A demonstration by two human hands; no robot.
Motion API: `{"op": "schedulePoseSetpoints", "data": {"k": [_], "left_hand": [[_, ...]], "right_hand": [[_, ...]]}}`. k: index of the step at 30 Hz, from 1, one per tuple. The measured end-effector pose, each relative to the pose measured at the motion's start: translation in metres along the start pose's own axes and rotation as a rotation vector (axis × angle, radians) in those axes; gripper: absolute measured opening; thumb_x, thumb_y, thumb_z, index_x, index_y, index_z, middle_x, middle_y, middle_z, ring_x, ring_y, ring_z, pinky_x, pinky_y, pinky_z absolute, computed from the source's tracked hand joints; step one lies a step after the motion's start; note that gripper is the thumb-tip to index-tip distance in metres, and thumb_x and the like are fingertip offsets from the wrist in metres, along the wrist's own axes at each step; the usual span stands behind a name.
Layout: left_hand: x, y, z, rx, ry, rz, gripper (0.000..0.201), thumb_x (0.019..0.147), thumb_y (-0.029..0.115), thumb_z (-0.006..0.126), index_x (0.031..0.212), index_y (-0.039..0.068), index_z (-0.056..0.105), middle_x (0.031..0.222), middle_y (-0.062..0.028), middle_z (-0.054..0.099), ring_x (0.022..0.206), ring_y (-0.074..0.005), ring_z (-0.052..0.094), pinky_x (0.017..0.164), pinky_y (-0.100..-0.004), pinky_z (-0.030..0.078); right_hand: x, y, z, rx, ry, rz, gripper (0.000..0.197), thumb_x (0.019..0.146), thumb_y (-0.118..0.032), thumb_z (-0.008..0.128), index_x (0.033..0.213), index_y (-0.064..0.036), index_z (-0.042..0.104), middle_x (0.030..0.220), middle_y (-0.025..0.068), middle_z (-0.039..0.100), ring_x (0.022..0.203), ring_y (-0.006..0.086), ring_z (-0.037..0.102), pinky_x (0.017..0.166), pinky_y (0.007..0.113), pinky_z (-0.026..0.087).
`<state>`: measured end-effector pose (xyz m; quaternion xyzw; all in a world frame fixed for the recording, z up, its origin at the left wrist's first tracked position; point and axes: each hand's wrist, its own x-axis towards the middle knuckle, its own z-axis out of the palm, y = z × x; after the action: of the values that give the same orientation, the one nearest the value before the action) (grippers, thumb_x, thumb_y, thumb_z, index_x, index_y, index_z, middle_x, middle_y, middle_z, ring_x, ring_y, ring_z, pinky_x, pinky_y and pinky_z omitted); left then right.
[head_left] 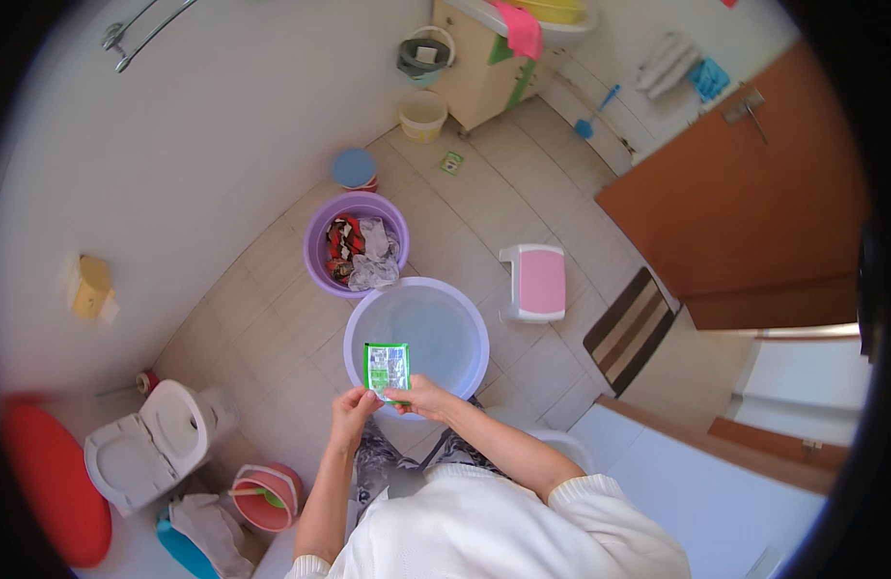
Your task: The person retrieves a packet of laundry detergent from a cabinet and opens it. They then pour the detergent into a washing machine containing clothes. Finally, they dissolve the remaining detergent in a basin of water and pour the mixture into the washing machine.
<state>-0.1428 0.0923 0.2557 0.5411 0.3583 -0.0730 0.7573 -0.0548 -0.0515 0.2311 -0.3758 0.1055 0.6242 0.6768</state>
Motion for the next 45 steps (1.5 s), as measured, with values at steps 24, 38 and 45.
{"op": "schedulePoseSetpoints", "data": {"k": [24, 38, 45], "left_hand": [[0.02, -0.087, 0.015, -0.41, 0.465, -0.085, 0.019, 0.074, 0.003, 0.057, 0.092, -0.001, 0.057, 0.079, -0.0052, 0.059, 0.068, -0.0102, 0.058, 0.062, -0.0221, 0.05], [0.084, -0.162, 0.14, -1.03, 0.718, -0.117, 0.021, 0.083, 0.006, 0.05, 0.103, 0.0, 0.051, 0.087, -0.0084, 0.058, 0.071, -0.0164, 0.059, 0.062, -0.0279, 0.051], [0.139, -0.247, 0.147, -1.093, 0.483, 0.079, 0.015, 0.084, 0.004, 0.045, 0.095, 0.0, 0.054, 0.082, -0.0086, 0.057, 0.065, -0.0166, 0.057, 0.059, -0.0298, 0.049]], "right_hand": [[0.071, -0.018, -0.024, -0.877, -0.025, 0.392, 0.017, 0.078, -0.015, 0.059, 0.088, -0.0013, 0.057, 0.071, 0.0027, 0.055, 0.057, 0.0097, 0.049, 0.05, 0.024, 0.043], [0.114, -0.058, -0.116, -1.399, -0.419, 1.042, 0.033, 0.089, -0.029, 0.041, 0.077, -0.0016, 0.055, 0.063, 0.003, 0.052, 0.051, 0.0105, 0.047, 0.05, 0.023, 0.04], [0.16, -0.035, -0.175, -1.494, -0.615, 1.217, 0.027, 0.089, -0.029, 0.042, 0.081, -0.0052, 0.054, 0.069, 0.001, 0.054, 0.055, 0.0082, 0.047, 0.051, 0.023, 0.041]]}}
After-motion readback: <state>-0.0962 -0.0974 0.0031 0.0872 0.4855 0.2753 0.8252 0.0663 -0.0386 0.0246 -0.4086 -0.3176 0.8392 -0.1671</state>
